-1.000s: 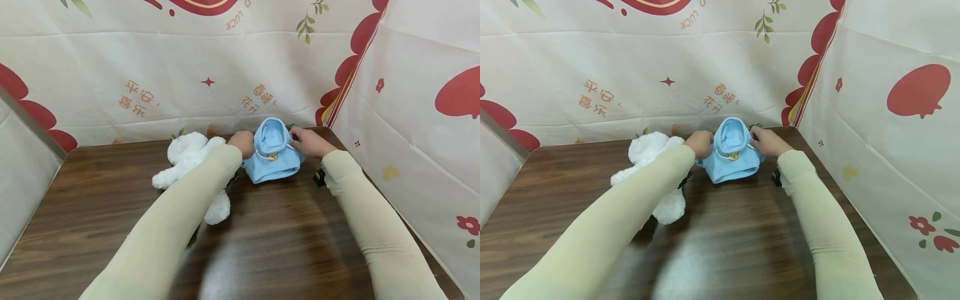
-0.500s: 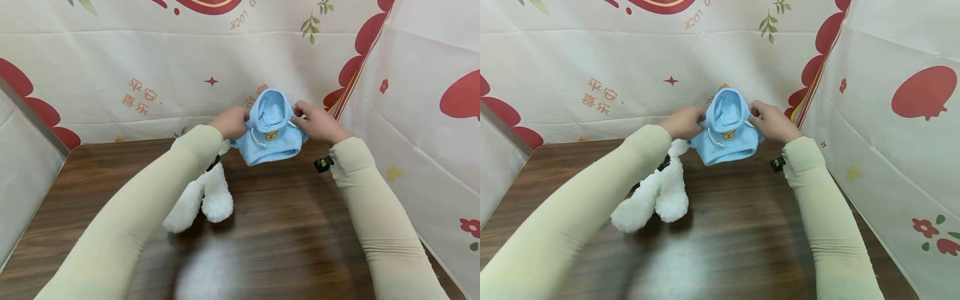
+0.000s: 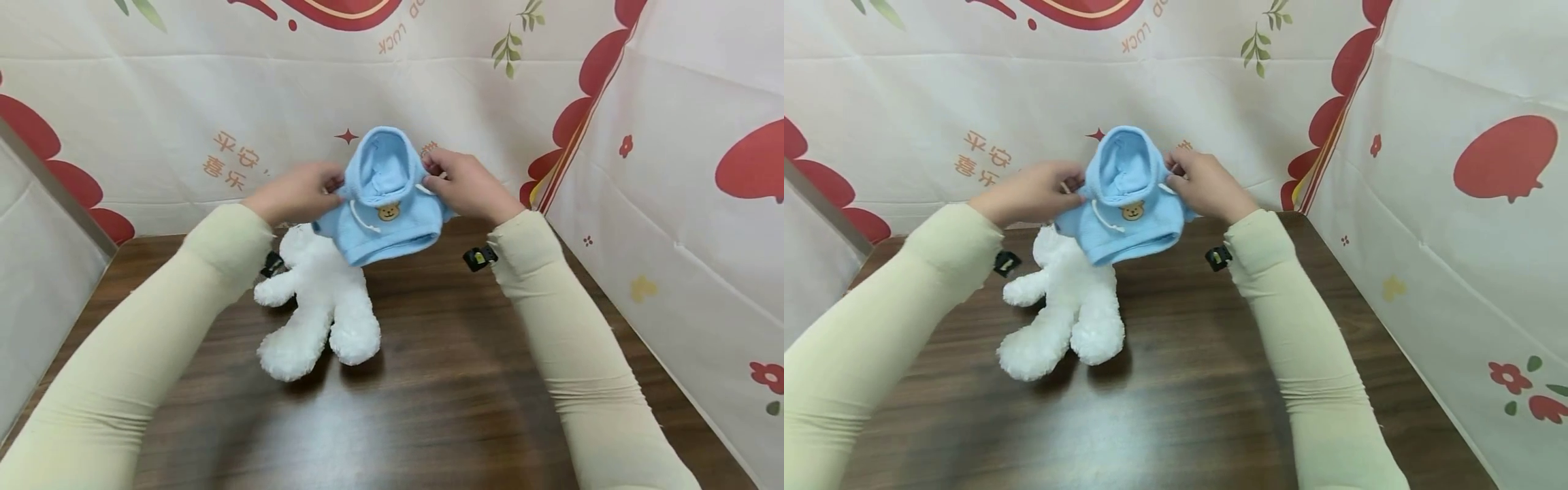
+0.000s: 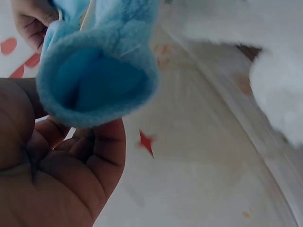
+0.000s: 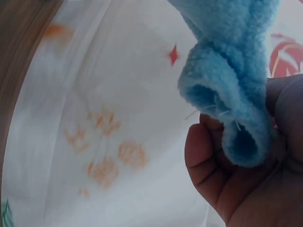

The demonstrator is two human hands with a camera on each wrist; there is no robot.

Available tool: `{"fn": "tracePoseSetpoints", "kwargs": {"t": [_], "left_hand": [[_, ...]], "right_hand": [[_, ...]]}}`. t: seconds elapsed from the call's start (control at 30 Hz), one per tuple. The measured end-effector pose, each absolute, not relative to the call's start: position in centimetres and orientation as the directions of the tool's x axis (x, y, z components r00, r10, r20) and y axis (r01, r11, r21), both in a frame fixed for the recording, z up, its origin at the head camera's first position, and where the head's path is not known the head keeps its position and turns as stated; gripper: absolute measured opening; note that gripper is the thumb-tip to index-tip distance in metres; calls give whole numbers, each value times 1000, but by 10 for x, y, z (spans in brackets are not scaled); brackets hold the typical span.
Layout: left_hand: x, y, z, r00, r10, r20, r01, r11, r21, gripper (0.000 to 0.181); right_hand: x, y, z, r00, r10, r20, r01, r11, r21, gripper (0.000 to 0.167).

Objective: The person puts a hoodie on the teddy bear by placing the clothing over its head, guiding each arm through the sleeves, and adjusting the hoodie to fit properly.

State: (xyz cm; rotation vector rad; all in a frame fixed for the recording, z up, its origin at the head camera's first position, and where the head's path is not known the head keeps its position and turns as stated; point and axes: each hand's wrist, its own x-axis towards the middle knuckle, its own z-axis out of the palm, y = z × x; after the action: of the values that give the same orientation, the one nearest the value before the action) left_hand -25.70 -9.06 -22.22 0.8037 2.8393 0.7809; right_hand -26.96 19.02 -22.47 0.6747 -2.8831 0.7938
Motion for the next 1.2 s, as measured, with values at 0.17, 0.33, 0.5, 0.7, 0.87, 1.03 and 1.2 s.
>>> {"fn": "tracePoseSetpoints", "kwargs": {"t": [0.17,0.33,0.5,0.7,0.87,1.03,1.2], "left_hand": [[-256,-134,-231,-873,483,72,450,740,499,12],[-258,-173,-256,-897,443,5,374,750,546,14],[-262,-198,-285,-898,439,-39,335,737,587,15],[-263,-208,-312,-903,425,-67,296,727,620,19],[-262,-205,-332,-910,398,-114,227,710,666,26],[-260,-206,-344,-913,371,-171,168,722,671,38],[-259,-207,-350,-897,386,-214,134,700,701,41]], "right_hand": [[-276,147,-232,-888,-428,166,-447,725,-524,11],[-284,108,-253,-878,-456,144,-458,714,-529,11],[-288,84,-275,-866,-484,129,-480,730,-486,12],[-294,72,-297,-871,-472,134,-474,738,-481,11],[-301,74,-313,-878,-458,135,-462,742,-485,11],[-305,82,-326,-884,-456,106,-442,738,-509,12],[-308,92,-338,-901,-433,41,-376,728,-574,17]]}}
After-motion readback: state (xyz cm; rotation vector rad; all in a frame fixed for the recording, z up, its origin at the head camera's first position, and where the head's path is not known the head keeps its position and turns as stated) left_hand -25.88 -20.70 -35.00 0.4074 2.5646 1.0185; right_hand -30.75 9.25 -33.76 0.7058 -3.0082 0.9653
